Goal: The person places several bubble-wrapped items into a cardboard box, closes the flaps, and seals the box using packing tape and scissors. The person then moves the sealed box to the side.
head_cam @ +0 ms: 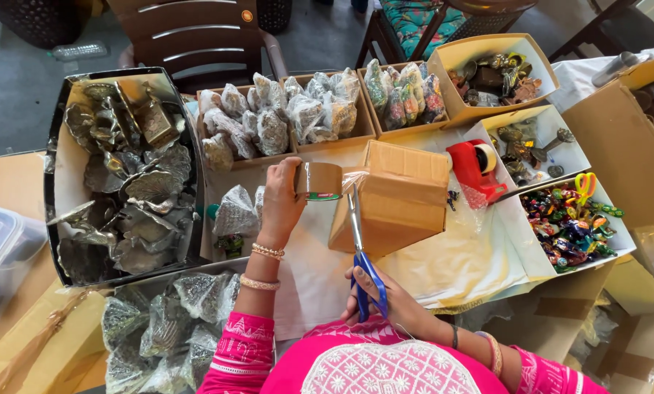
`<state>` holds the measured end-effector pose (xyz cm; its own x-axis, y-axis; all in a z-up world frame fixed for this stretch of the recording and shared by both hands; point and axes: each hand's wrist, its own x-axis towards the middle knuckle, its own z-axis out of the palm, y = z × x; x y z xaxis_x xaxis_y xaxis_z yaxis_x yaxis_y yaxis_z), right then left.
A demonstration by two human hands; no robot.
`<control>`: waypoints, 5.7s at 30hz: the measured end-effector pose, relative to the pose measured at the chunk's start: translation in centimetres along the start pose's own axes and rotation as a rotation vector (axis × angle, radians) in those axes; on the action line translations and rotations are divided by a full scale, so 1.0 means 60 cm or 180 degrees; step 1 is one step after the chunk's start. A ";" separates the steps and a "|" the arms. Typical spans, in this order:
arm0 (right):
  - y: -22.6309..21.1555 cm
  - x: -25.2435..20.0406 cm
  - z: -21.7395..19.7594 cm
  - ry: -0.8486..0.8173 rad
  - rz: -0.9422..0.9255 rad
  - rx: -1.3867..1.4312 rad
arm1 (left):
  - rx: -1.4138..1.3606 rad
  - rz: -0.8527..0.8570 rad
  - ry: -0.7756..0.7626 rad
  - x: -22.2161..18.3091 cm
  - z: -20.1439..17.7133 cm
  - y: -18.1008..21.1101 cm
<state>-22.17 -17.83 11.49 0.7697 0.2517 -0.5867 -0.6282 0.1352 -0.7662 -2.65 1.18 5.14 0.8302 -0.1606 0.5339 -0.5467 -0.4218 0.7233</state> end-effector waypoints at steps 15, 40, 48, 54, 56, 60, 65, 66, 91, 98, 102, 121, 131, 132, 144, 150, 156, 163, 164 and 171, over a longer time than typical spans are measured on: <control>0.030 -0.008 -0.013 -0.0622 0.0160 0.0288 | 0.0033 -0.0175 -0.0067 0.008 -0.010 0.006; 0.020 0.005 -0.003 -0.0393 0.0040 0.0292 | 0.0010 -0.0336 -0.0033 -0.001 -0.014 0.001; 0.015 -0.006 0.003 -0.0507 0.0189 0.0343 | 0.0004 -0.0208 -0.0041 0.010 -0.021 0.016; 0.008 0.008 0.006 -0.0310 0.0115 0.0398 | 0.0074 -0.0216 -0.0092 0.005 -0.018 0.005; -0.011 0.008 0.018 -0.0216 0.0040 0.0312 | 0.0085 -0.0186 -0.0093 0.003 -0.021 0.009; -0.029 0.026 0.021 0.0043 -0.0078 0.0168 | 0.0122 -0.0167 -0.0087 -0.002 -0.021 0.009; -0.036 0.040 0.020 0.0068 -0.0193 0.0210 | 0.0142 -0.0096 -0.0067 0.003 -0.025 0.015; -0.037 0.041 0.020 0.0112 -0.0195 0.0223 | 0.0129 -0.0101 -0.0077 0.004 -0.025 0.018; 0.065 0.033 -0.170 -0.0354 -0.0636 -0.2355 | -0.3818 -0.1256 -0.0596 -0.014 -0.069 0.049; 0.200 0.014 -0.343 0.0558 -0.0679 -0.3892 | -0.2412 -0.0755 -0.1784 0.007 -0.018 0.112; 0.263 0.024 -0.433 0.1077 -0.0724 -0.4053 | -0.2524 -0.1170 -0.2027 0.003 -0.010 0.123; 0.234 0.120 -0.558 0.0366 -0.0741 -0.4591 | -0.2269 -0.1635 -0.0647 -0.051 0.004 0.115; -0.153 0.036 -0.315 0.0828 -0.3938 -0.3452 | -0.0875 -0.1033 -0.1643 0.019 0.008 0.184; -0.165 0.042 -0.302 0.0464 -0.4035 -0.3767 | -0.0749 -0.0858 -0.1671 0.022 0.010 0.184; -0.075 0.147 -0.316 0.0943 -0.4433 -0.3030 | -0.0546 -0.0653 -0.1657 0.016 0.016 0.191; 0.008 0.211 -0.362 0.1239 -0.4751 -0.2744 | -0.0793 -0.0994 -0.1573 -0.002 0.021 0.183; 0.003 0.229 -0.362 0.1092 -0.4887 -0.2541 | -0.2552 -0.1592 -0.1320 -0.035 0.037 0.111; 0.041 0.192 -0.370 0.0511 -0.4577 -0.2124 | -0.2565 -0.1241 -0.0170 -0.114 0.031 0.111; 0.045 0.183 -0.376 0.0717 -0.4367 -0.1942 | -0.2573 -0.1281 0.0005 -0.127 0.018 0.110; 0.050 0.142 -0.404 0.1256 -0.3748 -0.1723 | -0.3323 -0.1730 0.1713 -0.279 -0.096 0.077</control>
<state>-14.71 -38.49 -2.15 0.8538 -0.0527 0.5180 0.4733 -0.3360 -0.8143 -19.70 7.09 2.07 0.9568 0.2906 -0.0028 -0.1836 0.6117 0.7695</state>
